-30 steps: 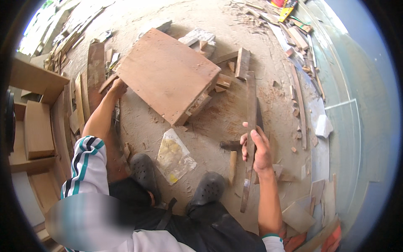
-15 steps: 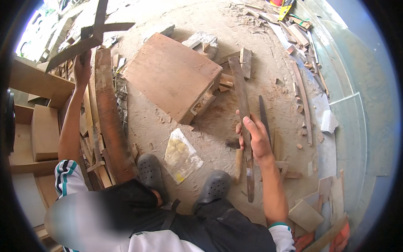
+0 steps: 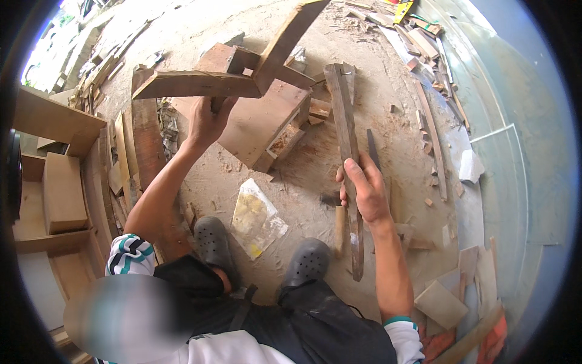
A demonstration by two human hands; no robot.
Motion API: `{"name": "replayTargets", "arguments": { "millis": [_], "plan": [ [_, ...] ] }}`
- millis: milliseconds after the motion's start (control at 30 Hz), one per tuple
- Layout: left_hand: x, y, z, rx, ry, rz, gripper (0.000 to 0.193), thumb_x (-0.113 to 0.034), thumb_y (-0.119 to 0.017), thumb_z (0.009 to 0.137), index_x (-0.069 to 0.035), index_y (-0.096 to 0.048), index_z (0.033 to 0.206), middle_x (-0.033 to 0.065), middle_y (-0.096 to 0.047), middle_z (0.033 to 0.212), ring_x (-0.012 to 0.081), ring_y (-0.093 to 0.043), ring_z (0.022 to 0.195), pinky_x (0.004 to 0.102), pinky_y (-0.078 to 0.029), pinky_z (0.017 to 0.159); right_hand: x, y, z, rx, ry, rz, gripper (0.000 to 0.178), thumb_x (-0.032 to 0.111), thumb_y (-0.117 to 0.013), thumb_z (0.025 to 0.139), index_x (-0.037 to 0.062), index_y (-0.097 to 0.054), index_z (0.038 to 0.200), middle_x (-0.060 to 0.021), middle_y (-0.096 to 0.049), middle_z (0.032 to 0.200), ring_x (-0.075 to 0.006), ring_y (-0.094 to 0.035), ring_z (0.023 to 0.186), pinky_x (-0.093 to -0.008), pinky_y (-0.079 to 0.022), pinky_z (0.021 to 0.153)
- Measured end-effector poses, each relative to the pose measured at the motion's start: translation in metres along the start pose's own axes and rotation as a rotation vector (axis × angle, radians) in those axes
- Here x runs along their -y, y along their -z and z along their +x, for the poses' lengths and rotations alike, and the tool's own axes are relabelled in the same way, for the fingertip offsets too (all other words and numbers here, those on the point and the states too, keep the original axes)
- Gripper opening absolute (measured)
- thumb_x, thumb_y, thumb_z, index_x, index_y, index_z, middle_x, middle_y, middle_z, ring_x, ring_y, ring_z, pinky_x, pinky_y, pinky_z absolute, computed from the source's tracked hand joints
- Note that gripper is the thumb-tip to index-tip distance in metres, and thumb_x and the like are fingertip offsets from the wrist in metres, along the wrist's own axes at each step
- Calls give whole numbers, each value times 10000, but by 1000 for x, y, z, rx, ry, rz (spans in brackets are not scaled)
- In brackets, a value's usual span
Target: The person is assembling a wooden structure by hammering nails into small wooden pieces. They use a hammer to secure the pieces together, occasionally adjusting the position of the wood.
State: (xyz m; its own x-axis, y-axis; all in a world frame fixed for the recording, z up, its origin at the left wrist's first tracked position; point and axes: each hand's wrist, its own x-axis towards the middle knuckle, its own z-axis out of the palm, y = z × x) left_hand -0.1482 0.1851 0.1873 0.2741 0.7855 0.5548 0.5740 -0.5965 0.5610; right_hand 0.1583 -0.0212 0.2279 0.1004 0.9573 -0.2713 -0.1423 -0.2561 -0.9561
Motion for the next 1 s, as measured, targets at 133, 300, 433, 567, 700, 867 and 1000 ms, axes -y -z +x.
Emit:
{"name": "replayTargets", "arguments": {
  "millis": [133,300,433,567,700,867,1000],
  "plan": [
    [4,-18,-1,30,3,26,287,-281,-746,929,-74,-632,1091,157,-714,964,373,-694,832,453,-536,694,-7,6,-7,-3,-3,-47,389,353,-547,1052,28,-546,1266,-40,-592,872,-98,-568,611,-254,-477,518],
    [17,-26,-10,60,-10,64,274,-279,-740,931,-73,-640,1081,154,-712,962,355,-690,824,452,-530,696,6,-11,-2,85,2,-138,423,369,-558,1048,-2,-539,1250,-41,-574,873,-100,-578,632,-266,-493,537],
    [9,-24,-11,108,-89,70,223,-251,-730,932,-79,-694,1069,148,-717,955,335,-691,817,441,-528,699,28,-28,2,132,-30,-183,449,409,-543,1048,-7,-548,1218,-44,-554,829,-106,-562,549,-268,-476,485],
    [4,-22,-16,101,-61,31,219,-249,-728,927,-91,-730,1079,141,-725,946,327,-694,822,439,-528,706,34,-44,6,153,-86,-261,443,434,-532,1050,2,-551,1144,-44,-546,790,-110,-547,492,-273,-458,443],
    [8,-21,-13,104,-39,53,242,-267,-730,925,-96,-732,1096,138,-730,950,330,-693,833,441,-529,714,30,-53,7,162,-137,-264,427,436,-529,1052,13,-544,1113,-47,-546,772,-110,-547,486,-276,-452,428],
    [8,-23,-13,52,-99,10,248,-286,-725,923,-111,-736,1099,125,-732,955,326,-693,842,436,-530,718,28,-55,8,154,-198,-165,404,423,-521,1059,28,-549,1134,-47,-556,769,-111,-535,476,-271,-437,416],
    [9,-23,-14,65,-80,34,259,-298,-726,912,-126,-740,1105,111,-730,942,318,-692,835,427,-528,711,38,-58,7,173,-277,-149,428,428,-505,1064,33,-566,1217,-35,-552,758,-107,-524,469,-262,-424,409]
  ]
}}
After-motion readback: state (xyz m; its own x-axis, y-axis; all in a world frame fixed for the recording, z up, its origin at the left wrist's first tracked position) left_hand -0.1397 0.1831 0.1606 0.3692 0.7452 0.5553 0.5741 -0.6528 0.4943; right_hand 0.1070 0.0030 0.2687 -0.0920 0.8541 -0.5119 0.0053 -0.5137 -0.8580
